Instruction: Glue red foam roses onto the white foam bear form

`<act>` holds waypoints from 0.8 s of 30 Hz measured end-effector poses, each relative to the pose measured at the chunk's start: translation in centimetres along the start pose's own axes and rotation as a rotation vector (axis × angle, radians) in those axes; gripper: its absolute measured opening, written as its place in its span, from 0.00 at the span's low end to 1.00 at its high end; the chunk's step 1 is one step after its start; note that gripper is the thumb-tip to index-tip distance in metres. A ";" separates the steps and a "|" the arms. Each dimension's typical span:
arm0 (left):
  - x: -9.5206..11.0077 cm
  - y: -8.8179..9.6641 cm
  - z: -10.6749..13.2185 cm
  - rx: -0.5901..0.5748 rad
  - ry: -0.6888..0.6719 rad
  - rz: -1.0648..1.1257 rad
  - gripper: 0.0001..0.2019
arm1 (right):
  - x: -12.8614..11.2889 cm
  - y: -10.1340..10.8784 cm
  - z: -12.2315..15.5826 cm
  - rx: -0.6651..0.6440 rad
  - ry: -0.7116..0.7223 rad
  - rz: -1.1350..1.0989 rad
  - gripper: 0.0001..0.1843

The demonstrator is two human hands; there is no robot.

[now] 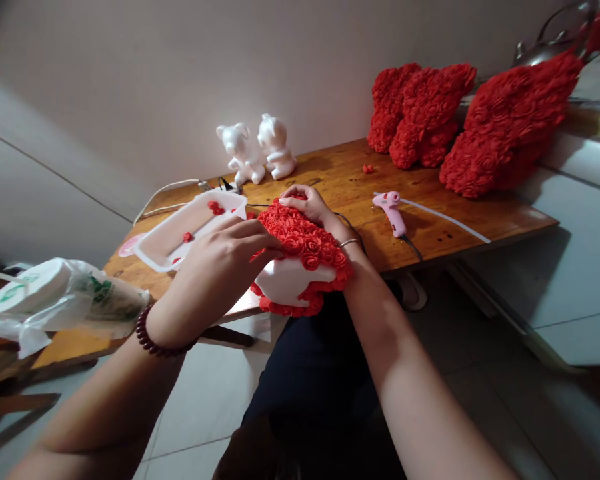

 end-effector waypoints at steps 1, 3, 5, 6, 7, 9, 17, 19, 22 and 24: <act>0.0 0.1 0.0 0.002 0.002 0.008 0.10 | -0.3 -0.1 0.4 -0.007 -0.004 -0.018 0.15; -0.1 0.3 0.1 -0.007 0.000 0.030 0.10 | -0.5 -0.2 1.0 -0.009 -0.022 -0.067 0.15; -0.1 0.4 0.2 -0.036 -0.008 0.065 0.10 | -0.4 -0.1 1.5 -0.001 -0.038 -0.093 0.15; -0.2 0.4 0.2 -0.049 -0.011 0.077 0.10 | -0.3 0.0 1.6 0.007 -0.042 -0.098 0.15; -0.3 0.5 0.1 -0.051 -0.007 0.082 0.10 | -0.1 0.0 1.6 0.012 -0.045 -0.098 0.14; -0.5 0.4 -0.1 -0.041 0.013 0.079 0.10 | 0.3 0.1 1.2 0.015 -0.042 -0.086 0.13; 0.9 -0.2 -0.3 -0.059 -0.049 0.079 0.13 | 1.5 0.3 -1.1 0.001 -0.047 0.013 0.09; -0.2 -0.1 0.0 0.019 0.007 0.186 0.09 | 1.7 0.4 -1.2 0.000 -0.058 0.010 0.08; -6.2 -0.6 0.2 0.095 0.283 0.420 0.17 | 2.1 0.6 -1.6 -0.004 -0.081 0.009 0.08; -13.3 -1.4 0.7 0.141 0.602 0.448 0.23 | 2.3 0.7 -2.0 0.000 -0.092 0.005 0.08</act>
Point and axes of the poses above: each hand's wrist, its own z-axis away from the middle knuckle, its own y-axis out of the back of the hand, x = y × z, the point moved 5 cm from there along -z, towards the middle knuckle, and after that the axes turned 8 degrees about x, right-handed, at the moved point
